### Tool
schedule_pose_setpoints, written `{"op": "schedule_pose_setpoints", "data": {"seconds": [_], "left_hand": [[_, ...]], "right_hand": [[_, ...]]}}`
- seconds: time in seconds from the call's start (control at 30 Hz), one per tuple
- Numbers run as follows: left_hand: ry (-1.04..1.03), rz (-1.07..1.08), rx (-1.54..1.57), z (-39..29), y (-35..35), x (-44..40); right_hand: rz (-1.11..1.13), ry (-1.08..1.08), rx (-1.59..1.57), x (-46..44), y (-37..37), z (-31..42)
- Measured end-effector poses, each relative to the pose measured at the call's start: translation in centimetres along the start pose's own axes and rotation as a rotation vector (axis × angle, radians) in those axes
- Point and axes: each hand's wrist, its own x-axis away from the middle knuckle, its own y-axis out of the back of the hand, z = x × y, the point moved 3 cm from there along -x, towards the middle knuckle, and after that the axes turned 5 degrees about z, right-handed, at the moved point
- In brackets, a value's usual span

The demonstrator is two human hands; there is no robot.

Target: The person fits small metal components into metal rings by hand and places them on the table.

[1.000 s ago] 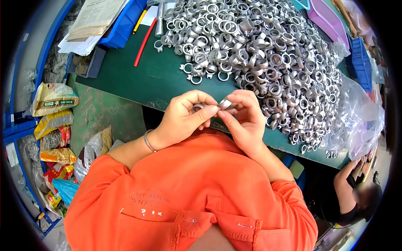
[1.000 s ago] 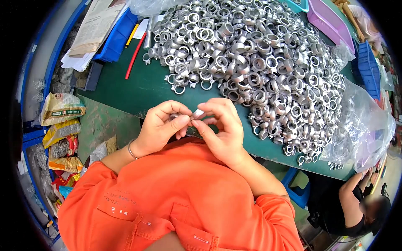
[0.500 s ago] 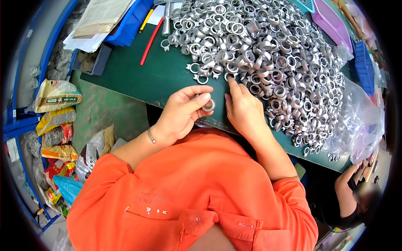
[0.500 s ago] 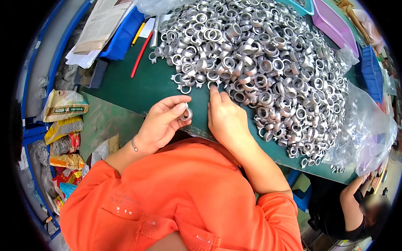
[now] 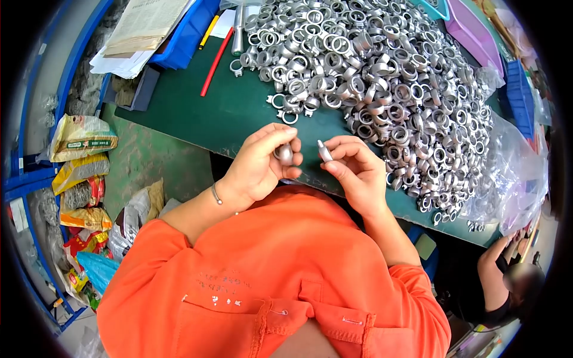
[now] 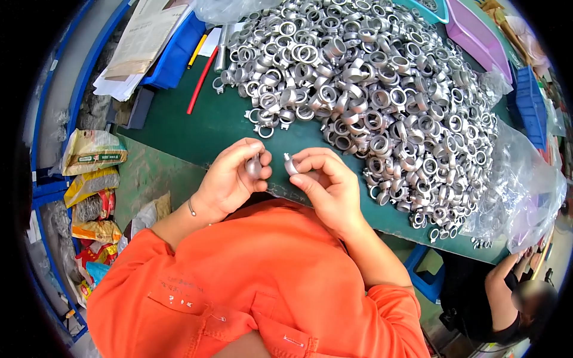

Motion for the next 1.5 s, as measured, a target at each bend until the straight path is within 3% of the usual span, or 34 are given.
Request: {"op": "schedule_pose_setpoints", "data": {"seconds": [0.13, 0.2, 0.27, 0.4, 0.47, 0.53, 0.6, 0.67, 0.73, 0.8, 0.87, 0.9, 0.93, 1.0, 1.07, 1.1, 1.2, 1.3, 1.4, 1.5], "left_hand": [[0.069, 0.075, -0.209, 0.5, -0.6, 0.1], [0.073, 0.207, -0.327, 0.7, -1.2, 0.3], [0.069, 0.211, -0.369, 0.7, -1.4, 0.5], [-0.117, 0.143, -0.689, 0.4, -1.7, 0.7], [-0.398, 0.207, -0.859, 0.3, -1.8, 0.7], [-0.448, 0.222, -0.936, 0.1, -2.0, 0.7], [-0.498, 0.233, -1.014, -0.1, -2.2, 0.8], [-0.512, 0.234, -1.047, -0.1, -2.3, 0.9], [-0.578, 0.243, -1.093, -0.1, -2.4, 0.9], [-0.648, 0.254, -1.138, -0.1, -2.5, 0.9], [-0.435, 0.102, -0.854, 0.2, -1.6, 0.5], [-0.304, 0.120, -0.807, 0.0, -1.6, 0.5], [-0.306, 0.122, -0.808, -0.1, -1.8, 0.6], [-0.021, 0.165, -0.406, 0.5, -1.9, 0.6], [0.046, 0.248, -0.317, 1.0, -1.6, 0.1], [0.073, 0.268, -0.285, 1.2, -1.4, -0.1], [0.138, 0.289, -0.263, 1.3, -1.1, -0.3], [0.182, 0.210, -0.221, 1.1, -0.5, -0.8], [0.113, 0.132, -0.241, 1.1, -0.8, -1.0], [0.083, 0.168, -0.267, 1.1, -1.0, -1.2]], "right_hand": [[0.020, 0.112, -0.206, 0.3, -0.6, -0.2], [0.031, 0.135, -0.158, 0.4, -0.4, -0.3], [0.020, 0.171, 0.084, 0.6, -0.4, -0.2], [-0.060, 0.166, 0.020, 0.4, -0.8, 0.1], [-0.086, 0.163, 0.047, 0.2, -0.4, 0.1], [-0.072, -0.104, -0.106, 0.2, 0.1, -0.3], [-0.075, -0.137, -0.138, 0.1, 0.0, 0.1], [0.064, -0.242, -0.203, 0.0, -0.2, 0.1], [0.069, -0.240, -0.251, 0.1, -0.5, 0.1], [0.078, -0.046, -0.175, 0.1, -0.6, 0.3], [0.076, -0.013, -0.270, 0.0, -0.7, 0.4], [0.052, 0.050, -0.281, 0.0, -0.7, 0.5], [0.028, 0.115, -0.292, 0.0, -0.6, 0.6], [0.009, 0.115, -0.292, 0.1, -0.5, 0.7], [0.004, 0.294, 0.362, 0.2, -0.2, 1.3], [0.115, 0.474, 0.684, -0.4, -0.7, 3.0], [0.263, 0.488, 0.605, -0.7, -1.0, 3.2], [-0.013, 0.711, 1.071, -2.1, 0.2, 4.2], [-0.350, 0.679, 1.451, -4.5, 0.9, 5.5], [-0.356, 0.633, 1.590, -5.7, 1.2, 5.8]]}}
